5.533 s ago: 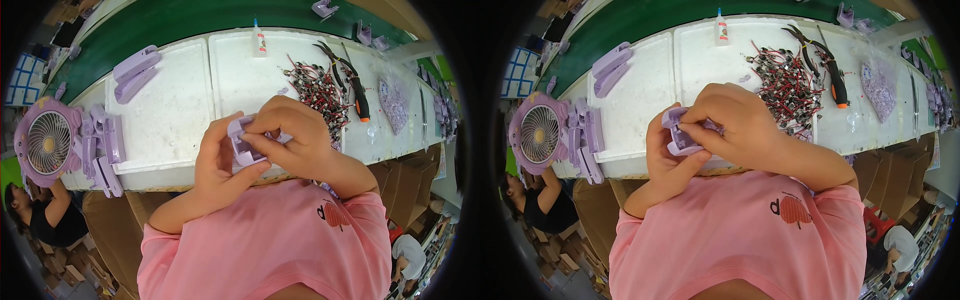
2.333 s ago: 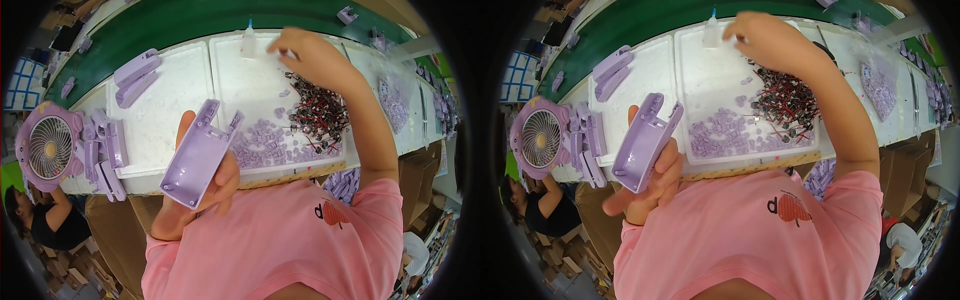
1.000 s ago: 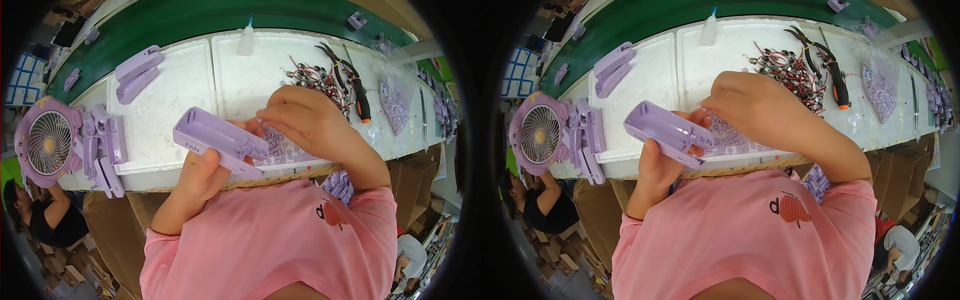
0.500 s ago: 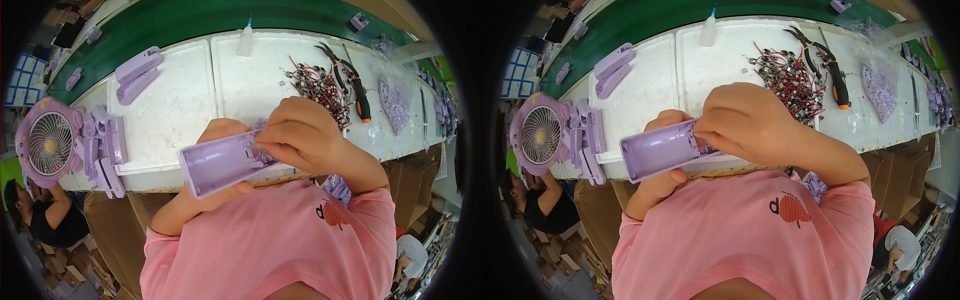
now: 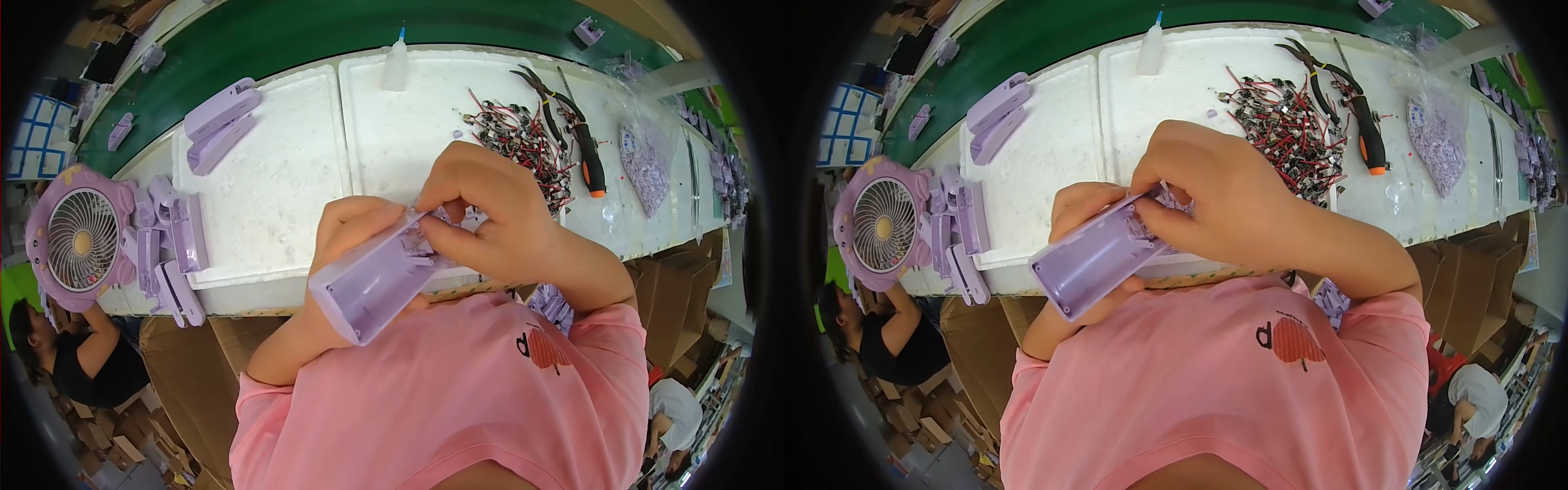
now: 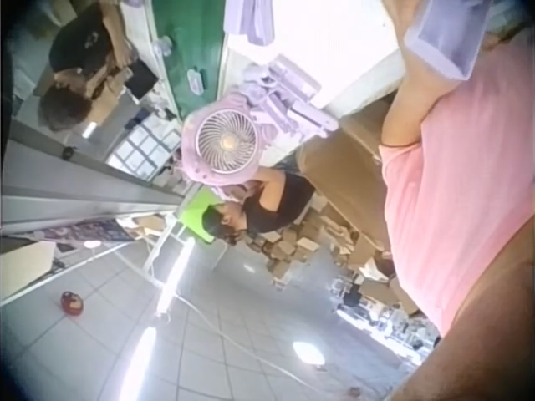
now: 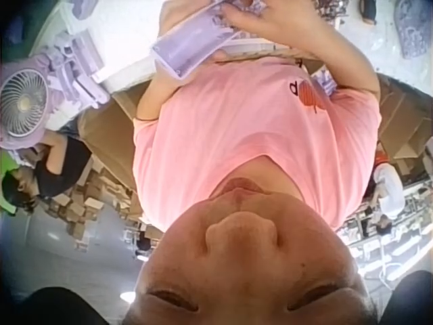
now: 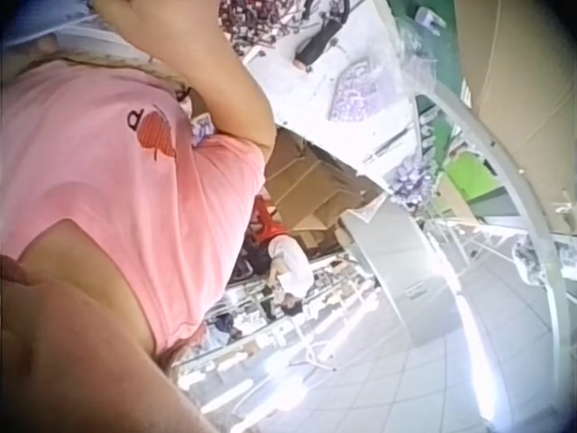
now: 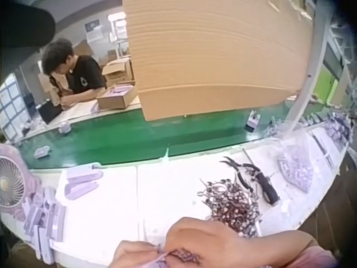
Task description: The person assembles portable fans by installing internal wiring harnesses and plastic components into the fan housing, using pliers and adhesive from a glue bottle.
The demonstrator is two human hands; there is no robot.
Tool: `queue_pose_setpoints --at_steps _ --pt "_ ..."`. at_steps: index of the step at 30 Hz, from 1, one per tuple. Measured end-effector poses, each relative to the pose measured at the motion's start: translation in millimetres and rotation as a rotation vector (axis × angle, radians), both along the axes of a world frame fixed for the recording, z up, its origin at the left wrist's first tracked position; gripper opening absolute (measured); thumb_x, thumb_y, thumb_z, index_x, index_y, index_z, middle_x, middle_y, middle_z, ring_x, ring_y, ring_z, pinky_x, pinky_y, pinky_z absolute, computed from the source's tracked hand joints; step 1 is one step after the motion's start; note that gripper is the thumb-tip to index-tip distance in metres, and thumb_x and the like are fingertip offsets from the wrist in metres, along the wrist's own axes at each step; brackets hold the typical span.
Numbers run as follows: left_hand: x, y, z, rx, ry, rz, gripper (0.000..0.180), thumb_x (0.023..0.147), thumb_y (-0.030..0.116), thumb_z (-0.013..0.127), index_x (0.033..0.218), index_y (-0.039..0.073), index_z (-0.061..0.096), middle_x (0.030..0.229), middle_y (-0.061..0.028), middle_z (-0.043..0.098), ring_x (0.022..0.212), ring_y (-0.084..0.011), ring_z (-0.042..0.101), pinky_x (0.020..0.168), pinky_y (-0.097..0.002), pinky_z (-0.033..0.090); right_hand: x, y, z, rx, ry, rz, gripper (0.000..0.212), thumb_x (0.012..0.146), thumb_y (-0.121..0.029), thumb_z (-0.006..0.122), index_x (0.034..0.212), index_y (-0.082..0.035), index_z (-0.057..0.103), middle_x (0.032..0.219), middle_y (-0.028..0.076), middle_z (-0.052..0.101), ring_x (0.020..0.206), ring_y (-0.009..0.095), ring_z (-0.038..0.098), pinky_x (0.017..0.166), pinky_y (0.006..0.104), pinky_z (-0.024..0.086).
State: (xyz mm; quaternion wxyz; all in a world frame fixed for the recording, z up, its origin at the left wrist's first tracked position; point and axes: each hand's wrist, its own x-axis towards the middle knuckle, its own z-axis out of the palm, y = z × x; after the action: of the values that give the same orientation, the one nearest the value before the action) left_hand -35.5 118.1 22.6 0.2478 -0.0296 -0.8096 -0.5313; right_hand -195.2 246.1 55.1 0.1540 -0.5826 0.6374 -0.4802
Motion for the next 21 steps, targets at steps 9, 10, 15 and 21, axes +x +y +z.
queue_pose_setpoints --at_steps 9,10,15,21 --pt "14.1 -0.9 -3.3 0.893 -0.109 0.168 0.064 0.081 0.021 0.069 0.128 -0.006 0.037 0.109 -0.013 0.058 0.086 -0.0183 0.06 0.068 -0.0301 0.051 -25.6 -28.8 5.0 0.358 -0.073 0.167 0.01 0.077 -0.009 0.066 0.079 -0.001 0.06 0.059 0.004 0.052 0.051 0.009 0.049 0.048 0.0258 0.038" --pt "13.7 -5.0 -3.6 0.948 -0.138 0.163 0.062 0.082 0.026 0.067 0.128 -0.006 0.039 0.104 -0.0118 0.059 0.084 -0.0176 0.06 0.065 -0.0287 0.049 -33.1 -36.3 5.3 0.402 0.044 0.121 0.012 0.081 -0.013 0.062 0.082 -0.001 0.06 0.059 0.008 0.055 0.053 0.014 0.053 0.05 0.0299 0.041" --pt "15.9 -11.4 -0.9 1.075 -0.236 0.105 0.061 0.086 0.035 0.062 0.127 -0.005 0.042 0.102 -0.0094 0.062 0.082 -0.016 0.061 0.062 -0.0264 0.048 -74.5 -76.6 -35.0 0.343 0.896 -0.244 0.026 0.076 -0.008 0.057 0.102 -0.01 0.059 0.084 0.012 0.06 0.078 0.029 0.062 0.067 0.0385 0.049" --pt "17.4 -9.8 4.7 1.012 -0.207 0.075 0.063 0.087 0.04 0.059 0.129 -0.004 0.04 0.118 -0.011 0.052 0.089 -0.0178 0.06 0.062 -0.0271 0.05 -97.3 -94.2 -48.0 0.331 1.004 -0.259 0.031 0.074 -0.008 0.058 0.105 -0.013 0.056 0.08 0.012 0.058 0.075 0.03 0.061 0.064 0.0387 0.048"
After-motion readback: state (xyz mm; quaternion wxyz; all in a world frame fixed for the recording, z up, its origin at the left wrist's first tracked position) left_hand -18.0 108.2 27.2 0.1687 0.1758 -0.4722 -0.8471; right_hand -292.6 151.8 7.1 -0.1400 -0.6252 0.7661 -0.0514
